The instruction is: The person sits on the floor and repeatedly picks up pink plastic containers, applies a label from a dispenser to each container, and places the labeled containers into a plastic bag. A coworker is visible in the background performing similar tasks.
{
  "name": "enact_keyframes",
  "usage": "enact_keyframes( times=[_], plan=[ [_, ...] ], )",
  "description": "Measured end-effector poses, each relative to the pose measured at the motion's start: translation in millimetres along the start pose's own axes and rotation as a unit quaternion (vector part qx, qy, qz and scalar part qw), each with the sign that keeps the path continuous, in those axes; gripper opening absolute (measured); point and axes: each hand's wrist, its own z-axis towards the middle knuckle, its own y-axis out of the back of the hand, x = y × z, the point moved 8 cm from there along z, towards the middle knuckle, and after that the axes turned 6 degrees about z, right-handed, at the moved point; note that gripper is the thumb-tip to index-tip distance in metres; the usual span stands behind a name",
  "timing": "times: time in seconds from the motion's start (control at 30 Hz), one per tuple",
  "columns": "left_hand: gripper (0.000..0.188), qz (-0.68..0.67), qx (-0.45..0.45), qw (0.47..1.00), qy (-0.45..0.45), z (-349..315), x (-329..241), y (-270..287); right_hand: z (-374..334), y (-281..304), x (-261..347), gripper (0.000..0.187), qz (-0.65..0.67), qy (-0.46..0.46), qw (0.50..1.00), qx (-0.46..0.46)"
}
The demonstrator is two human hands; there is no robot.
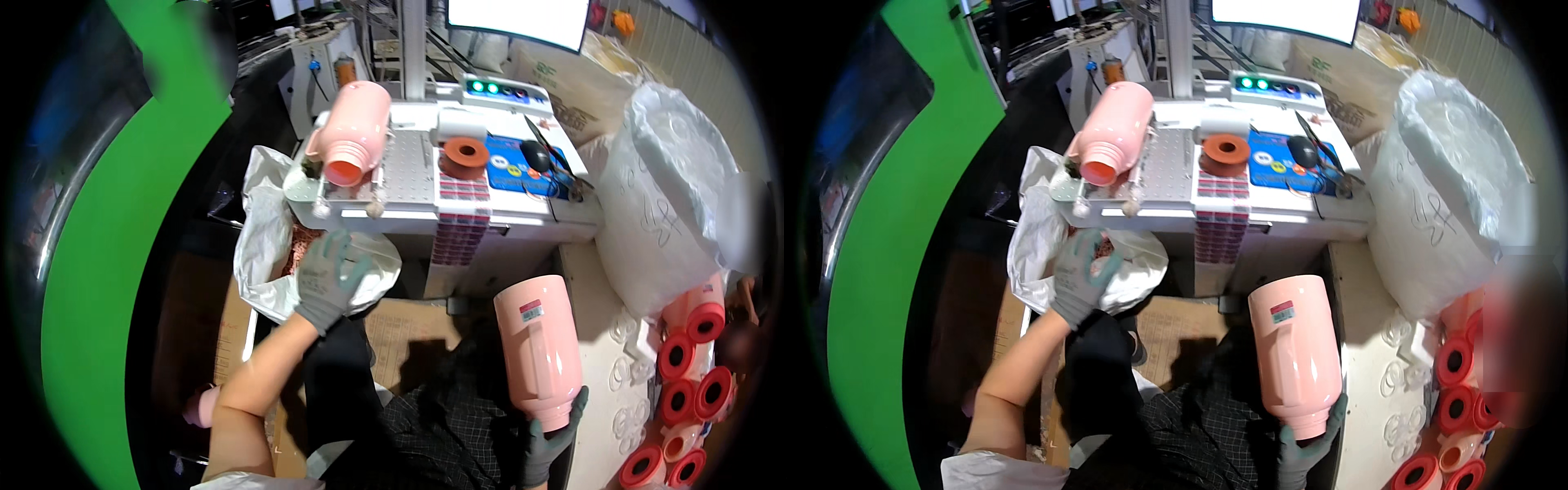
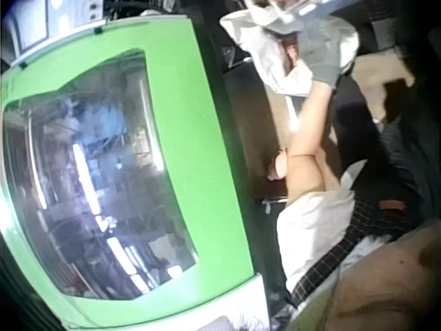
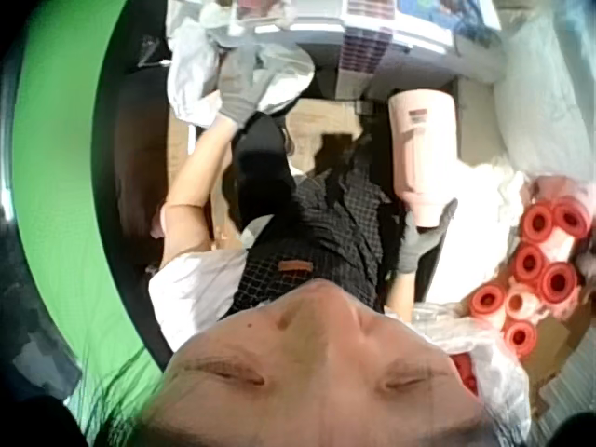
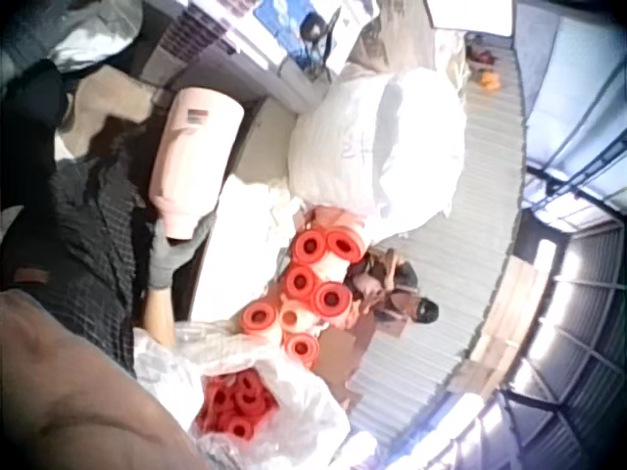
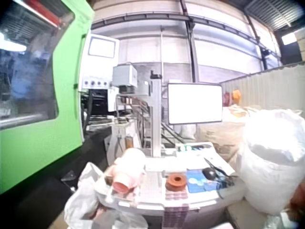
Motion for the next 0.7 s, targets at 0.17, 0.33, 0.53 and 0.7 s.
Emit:
enact_keyframes(
  times=[0.17,0.33,0.53,0.7],
  plan=[
    [0.034,0.205,0.038,0.969,-0.129,68,31,-2,50,-58,37,0.113,0.107,0.035,0.993,0.047],
    [0.019,0.257,0.087,0.953,-0.138,96,82,-44,83,-138,79,0.100,0.158,0.084,0.979,0.097],
    [0.017,0.068,-0.067,0.959,-0.268,10,-84,135,127,-193,118,0.099,-0.020,0.272,0.950,0.152],
    [0.022,-0.268,0.015,0.955,-0.126,-51,-86,162,138,-340,165,0.100,-0.243,0.436,0.852,0.156]
  ],
)
